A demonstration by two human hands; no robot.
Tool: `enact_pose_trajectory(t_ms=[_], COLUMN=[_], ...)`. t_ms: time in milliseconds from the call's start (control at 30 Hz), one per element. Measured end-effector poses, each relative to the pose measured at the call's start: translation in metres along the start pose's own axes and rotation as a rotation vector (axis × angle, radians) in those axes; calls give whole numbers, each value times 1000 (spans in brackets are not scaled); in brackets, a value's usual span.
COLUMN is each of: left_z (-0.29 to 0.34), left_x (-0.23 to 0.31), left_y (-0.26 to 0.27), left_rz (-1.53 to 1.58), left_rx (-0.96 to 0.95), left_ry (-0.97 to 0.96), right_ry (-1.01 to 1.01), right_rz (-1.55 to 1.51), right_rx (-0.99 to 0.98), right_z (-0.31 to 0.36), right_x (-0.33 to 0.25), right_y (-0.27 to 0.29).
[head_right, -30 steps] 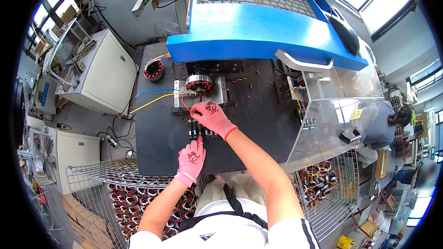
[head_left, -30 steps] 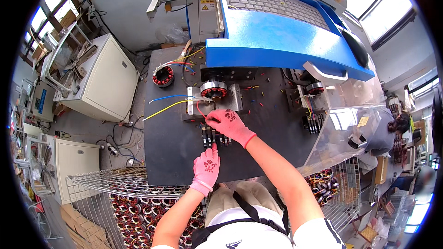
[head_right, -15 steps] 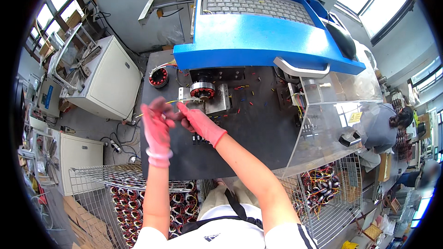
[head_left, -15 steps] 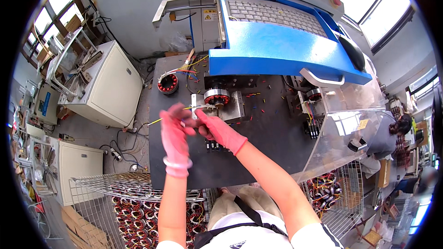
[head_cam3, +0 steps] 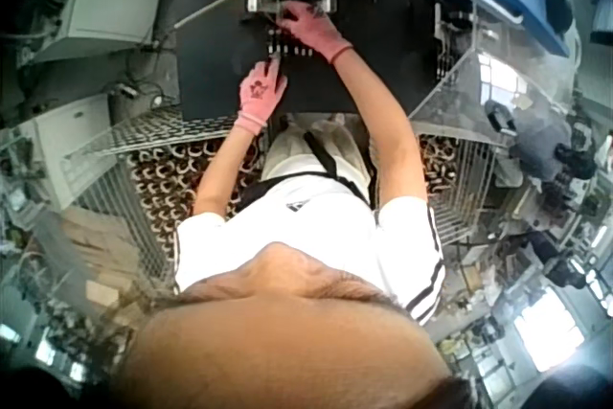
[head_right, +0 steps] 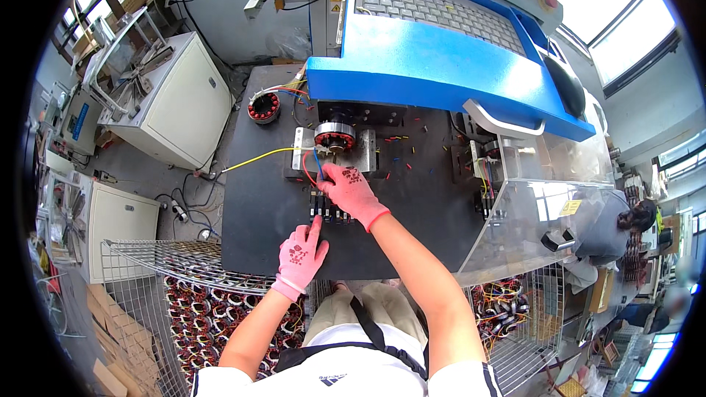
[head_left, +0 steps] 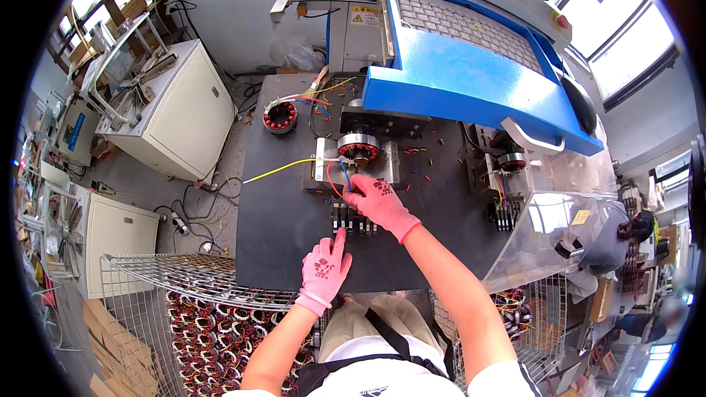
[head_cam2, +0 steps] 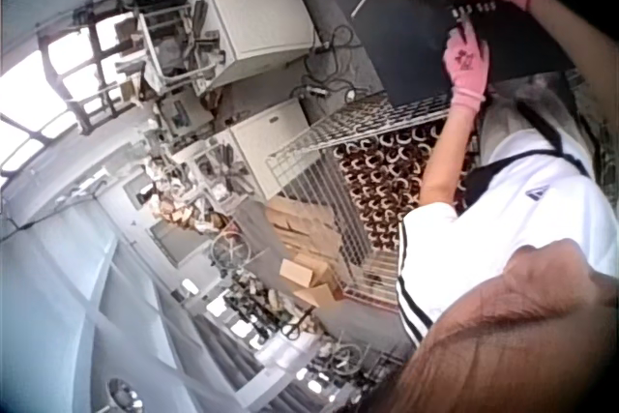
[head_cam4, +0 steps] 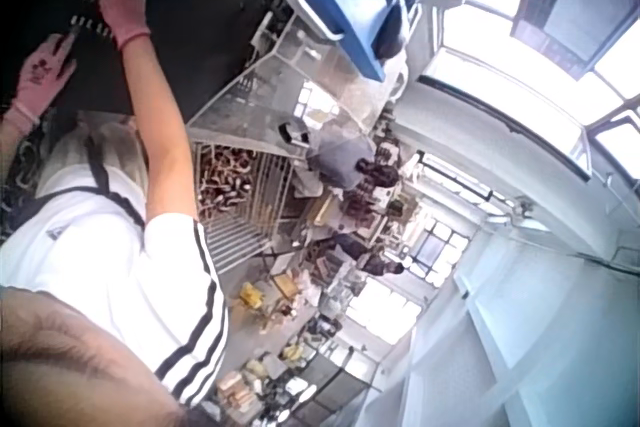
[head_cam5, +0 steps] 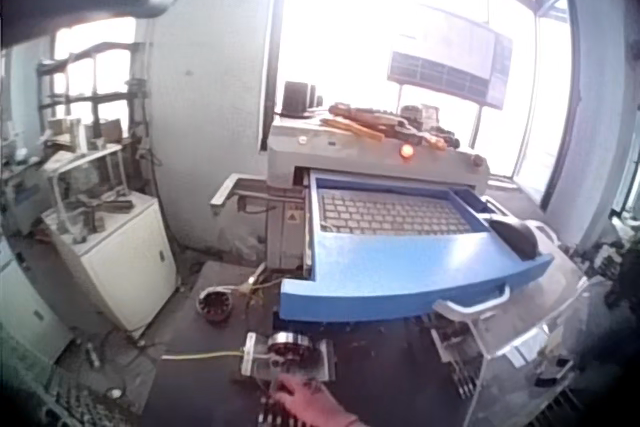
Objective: The person picks up a motor stator with wires from a bin and places it into a specialized industrial testing or assembly machine. The person then inserts the colored wires into designated slots on a terminal block and uses their hands to ensure the components are seated correctly before removing the unit and placing it into another bin.
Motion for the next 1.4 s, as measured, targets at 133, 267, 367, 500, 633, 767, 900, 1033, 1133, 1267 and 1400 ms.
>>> enact_pose_trajectory(t_ms=[133,267,367,500,633,767,900,1033,1133,1267,1400], left_z=[-1,0,0,-8,-22,-55,-50,-20,0,2,4], left_x=[3,1,1,-3,-98,-144,-63,-9,-12,-12,-12], left_y=[-12,-21,-24,-1,10,69,106,85,71,26,2], left_rz=[-160,-204,-191,132,1325,1851,1415,1205,876,197,21], left_rx=[-83,-79,-78,45,509,958,488,186,184,100,11], left_ry=[-19,-38,-41,-20,706,566,143,-35,51,19,8], right_ry=[73,141,133,103,83,49,-338,-247,-167,-83,41], right_rz=[159,257,242,302,141,-41,-674,-650,-354,-203,54], right_rx=[68,123,104,111,179,181,-308,-251,-76,10,105], right_z=[1,1,0,-1,6,21,17,5,11,9,7], right_x=[-3,-9,-6,-3,-1,-20,-13,-18,-14,6,11], right_y=[1,2,-1,-5,1,-3,-60,-51,-22,-14,-11])
Point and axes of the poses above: each hand's wrist, its own z-axis away from the middle knuckle, its own y-axis out of the back of the hand, x = y × z, the point moved 9 cm from there along -z, towards the middle knuckle, and after that the axes turned 6 degrees about -y, right-handed, at the moved point
